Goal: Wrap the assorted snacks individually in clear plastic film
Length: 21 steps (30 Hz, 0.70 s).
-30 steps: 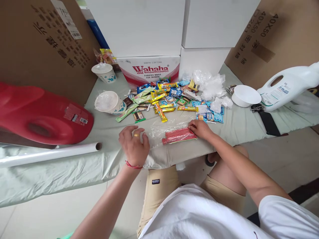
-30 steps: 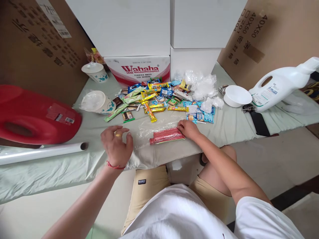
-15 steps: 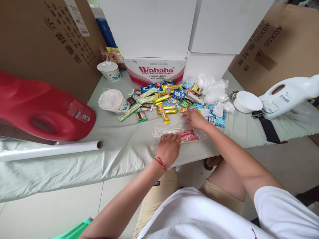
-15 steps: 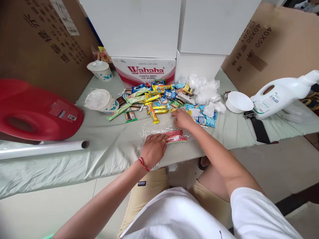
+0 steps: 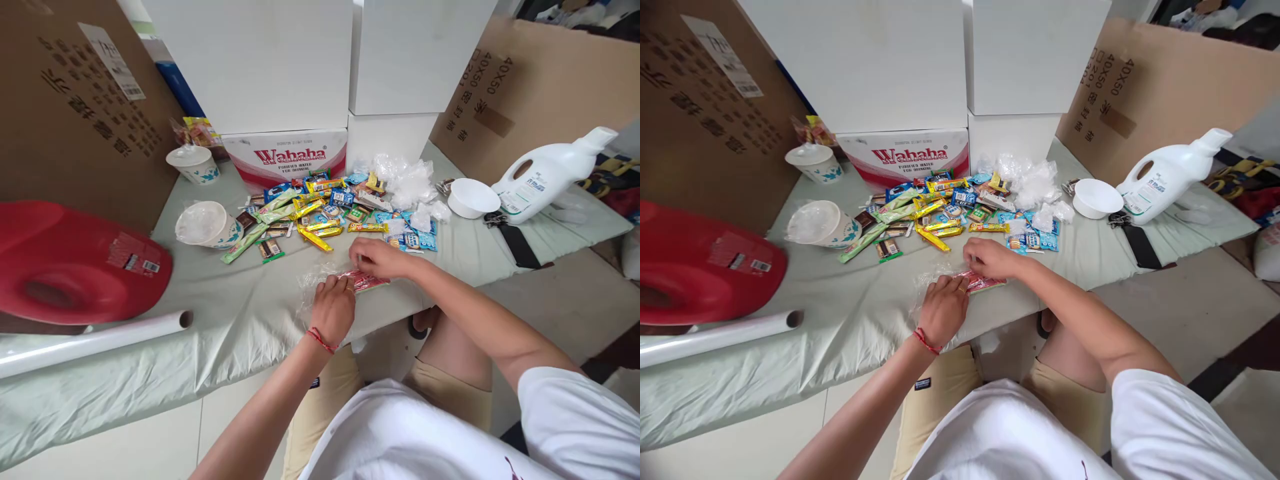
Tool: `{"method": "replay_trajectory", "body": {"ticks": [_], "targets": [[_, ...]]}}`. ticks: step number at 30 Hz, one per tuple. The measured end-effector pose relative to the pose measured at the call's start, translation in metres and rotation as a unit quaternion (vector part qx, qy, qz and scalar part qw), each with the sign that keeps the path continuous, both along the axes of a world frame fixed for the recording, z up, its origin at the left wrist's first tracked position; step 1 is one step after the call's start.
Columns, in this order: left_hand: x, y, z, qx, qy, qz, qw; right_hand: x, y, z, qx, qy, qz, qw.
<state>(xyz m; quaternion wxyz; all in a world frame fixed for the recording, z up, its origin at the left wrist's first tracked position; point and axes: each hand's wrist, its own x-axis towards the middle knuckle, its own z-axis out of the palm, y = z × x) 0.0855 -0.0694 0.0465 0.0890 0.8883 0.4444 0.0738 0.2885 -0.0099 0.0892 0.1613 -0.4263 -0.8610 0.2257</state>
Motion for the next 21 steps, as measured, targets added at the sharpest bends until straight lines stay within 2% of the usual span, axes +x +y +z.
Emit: {"method": "replay_trajectory", "body": {"ticks": [4, 6, 8, 10, 12, 14, 16, 18, 21], "targets": [[-0.005, 0.003, -0.009, 0.003, -0.058, -0.018, 0.998, 0.002, -0.050, -0.014, -0.013, 0.024, 0.064, 0.998], [-0.017, 0.006, -0.017, -0.010, -0.127, -0.047, 0.991, 0.000, -0.066, -0.025, -0.002, -0.004, 0.058, 0.998], [-0.035, 0.008, -0.022, -0.018, -0.219, -0.050, 0.974, -0.002, -0.076, -0.035, 0.015, -0.041, 0.043, 0.998], [-0.055, 0.012, -0.025, -0.010, -0.308, 0.029, 0.951, -0.004, -0.083, -0.043, 0.031, -0.080, 0.040, 0.996], [-0.072, 0.018, -0.024, -0.009, -0.372, 0.187, 0.909, -0.007, -0.089, -0.047, 0.049, -0.109, 0.054, 0.991], [-0.082, 0.027, -0.020, -0.059, -0.399, 0.329, 0.854, -0.009, -0.093, -0.049, 0.064, -0.125, 0.074, 0.987], [-0.082, 0.037, -0.016, -0.145, -0.392, 0.390, 0.820, -0.012, -0.095, -0.049, 0.074, -0.131, 0.089, 0.985], [-0.076, 0.046, -0.012, -0.210, -0.366, 0.384, 0.821, -0.016, -0.095, -0.049, 0.079, -0.132, 0.100, 0.983], [-0.066, 0.051, -0.007, -0.216, -0.293, 0.333, 0.870, -0.020, -0.093, -0.050, 0.084, -0.126, 0.112, 0.982]]}}
